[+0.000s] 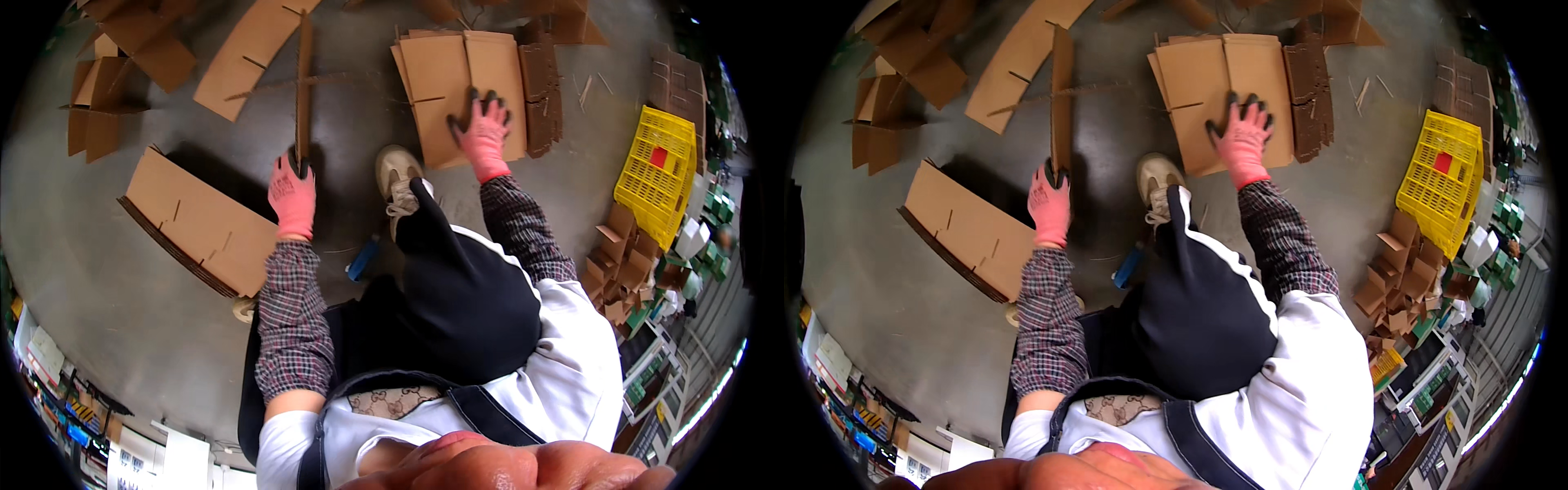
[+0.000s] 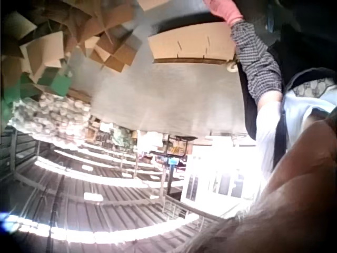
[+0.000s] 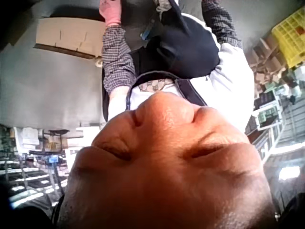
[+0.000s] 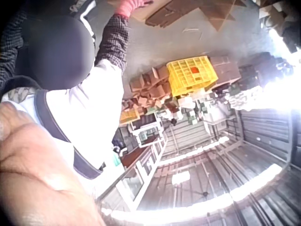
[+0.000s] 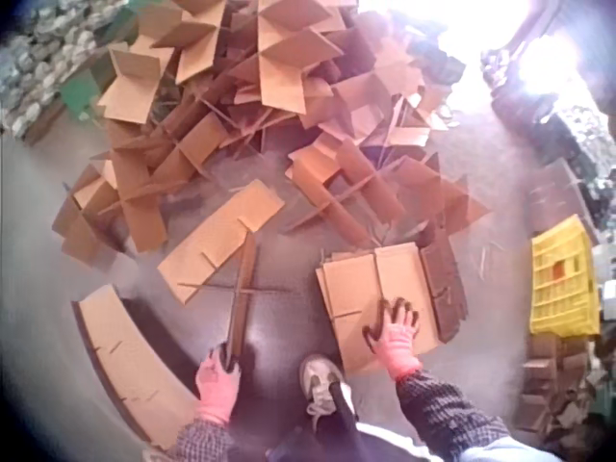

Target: The person assembles cardboard cross-sections by hand, interlocking two slotted cardboard pieces together one set at a time while seated on the floor.

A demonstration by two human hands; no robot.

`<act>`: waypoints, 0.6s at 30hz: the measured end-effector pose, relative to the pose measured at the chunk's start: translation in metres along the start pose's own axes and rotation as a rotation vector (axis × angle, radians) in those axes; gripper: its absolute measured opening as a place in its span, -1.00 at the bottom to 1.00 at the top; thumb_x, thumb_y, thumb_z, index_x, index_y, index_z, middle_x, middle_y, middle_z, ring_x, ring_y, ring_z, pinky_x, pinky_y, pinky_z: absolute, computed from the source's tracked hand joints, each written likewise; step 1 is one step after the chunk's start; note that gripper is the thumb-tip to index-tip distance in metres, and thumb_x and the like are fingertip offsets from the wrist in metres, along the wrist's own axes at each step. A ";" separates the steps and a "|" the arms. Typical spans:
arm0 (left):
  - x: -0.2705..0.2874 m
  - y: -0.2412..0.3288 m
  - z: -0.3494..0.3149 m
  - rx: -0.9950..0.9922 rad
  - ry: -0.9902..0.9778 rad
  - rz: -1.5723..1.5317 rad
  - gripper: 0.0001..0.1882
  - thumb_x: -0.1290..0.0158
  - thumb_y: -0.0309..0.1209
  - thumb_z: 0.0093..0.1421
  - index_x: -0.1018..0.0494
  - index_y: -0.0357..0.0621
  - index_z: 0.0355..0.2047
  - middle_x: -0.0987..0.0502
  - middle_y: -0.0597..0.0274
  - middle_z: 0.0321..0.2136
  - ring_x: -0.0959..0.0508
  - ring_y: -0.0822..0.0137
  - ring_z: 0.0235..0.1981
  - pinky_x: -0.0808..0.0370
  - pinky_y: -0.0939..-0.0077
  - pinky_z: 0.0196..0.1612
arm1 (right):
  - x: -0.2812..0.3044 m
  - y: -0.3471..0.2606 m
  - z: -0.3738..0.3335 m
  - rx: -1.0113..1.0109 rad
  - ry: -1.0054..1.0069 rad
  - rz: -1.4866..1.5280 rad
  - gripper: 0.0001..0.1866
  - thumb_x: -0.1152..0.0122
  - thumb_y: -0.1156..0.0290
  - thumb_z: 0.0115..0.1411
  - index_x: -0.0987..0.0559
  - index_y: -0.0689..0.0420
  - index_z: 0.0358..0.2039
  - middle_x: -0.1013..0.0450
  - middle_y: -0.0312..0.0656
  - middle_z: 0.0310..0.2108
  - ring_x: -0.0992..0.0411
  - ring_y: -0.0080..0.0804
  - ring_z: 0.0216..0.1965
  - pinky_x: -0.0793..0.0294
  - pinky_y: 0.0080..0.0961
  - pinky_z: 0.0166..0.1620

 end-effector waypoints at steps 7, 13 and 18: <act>-0.015 -0.007 -0.027 0.073 -0.105 0.075 -0.33 -0.13 -0.23 0.01 -0.17 -0.19 0.10 -0.29 -0.04 0.01 -0.37 0.01 -0.01 -0.36 0.25 -0.01 | 0.019 0.026 -0.001 -0.083 0.056 0.099 -0.05 -0.23 -0.19 -0.12 -0.14 0.01 0.21 -0.04 0.07 0.17 -0.03 0.03 0.18 -0.07 0.06 0.11; -0.018 -0.011 -0.028 0.062 0.015 -0.010 -0.44 -0.07 -0.33 0.01 -0.23 -0.21 0.04 -0.38 -0.01 -0.10 -0.44 0.04 -0.12 -0.41 0.28 -0.10 | -0.001 0.034 0.010 -0.252 -0.066 0.347 0.12 -0.52 0.07 -0.33 -0.08 0.11 0.21 -0.13 0.17 0.03 -0.20 0.12 0.05 -0.27 -0.20 0.08; -0.017 -0.005 -0.010 0.083 -0.022 0.016 -0.47 -0.06 -0.29 0.04 -0.25 -0.08 0.04 -0.39 0.05 -0.09 -0.47 0.07 -0.15 -0.44 0.26 -0.13 | 0.019 0.014 -0.016 -0.254 -0.248 1.213 -0.62 -0.27 0.50 0.03 -0.46 0.32 -0.12 -0.50 -0.18 -0.20 -0.44 -0.50 -0.19 -0.41 -0.58 -0.14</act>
Point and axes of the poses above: each hand's wrist, its own z-axis towards the middle knuckle, its own x-axis out of the back of the hand, y = z × x, the point moved 9 cm from there along z, towards the middle knuckle
